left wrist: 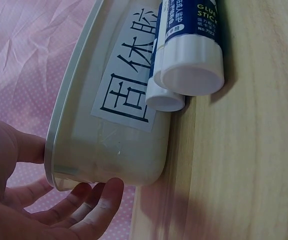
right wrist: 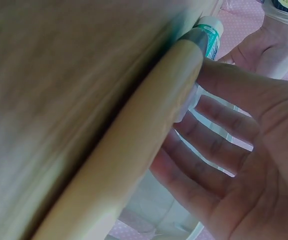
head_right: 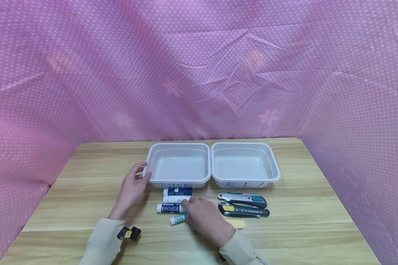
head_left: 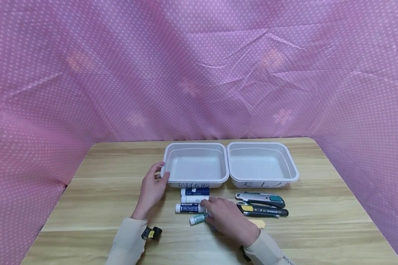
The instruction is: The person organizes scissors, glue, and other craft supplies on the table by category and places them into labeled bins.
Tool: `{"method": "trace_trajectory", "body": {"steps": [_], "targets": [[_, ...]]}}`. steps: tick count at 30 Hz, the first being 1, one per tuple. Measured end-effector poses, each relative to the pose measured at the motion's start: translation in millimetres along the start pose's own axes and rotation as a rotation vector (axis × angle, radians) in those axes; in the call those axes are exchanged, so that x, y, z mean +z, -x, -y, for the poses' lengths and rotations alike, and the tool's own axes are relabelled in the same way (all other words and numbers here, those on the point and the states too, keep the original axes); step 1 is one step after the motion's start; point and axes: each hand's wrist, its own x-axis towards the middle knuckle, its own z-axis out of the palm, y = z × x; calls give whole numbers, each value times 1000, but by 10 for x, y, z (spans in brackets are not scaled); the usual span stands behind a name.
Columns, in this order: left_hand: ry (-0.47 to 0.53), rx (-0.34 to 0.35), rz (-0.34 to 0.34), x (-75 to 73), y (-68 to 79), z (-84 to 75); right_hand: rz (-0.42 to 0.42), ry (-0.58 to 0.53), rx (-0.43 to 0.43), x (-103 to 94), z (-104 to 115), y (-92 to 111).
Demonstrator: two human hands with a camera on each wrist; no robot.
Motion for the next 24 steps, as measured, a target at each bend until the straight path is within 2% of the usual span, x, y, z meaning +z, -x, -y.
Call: {"method": "trace_trajectory", "body": {"steps": [19, 24], "targets": [[11, 2, -19, -6, 2, 7, -19, 16, -30, 2, -12, 19], [26, -20, -18, -12, 5, 7, -1, 18, -30, -9, -4, 23]]}}
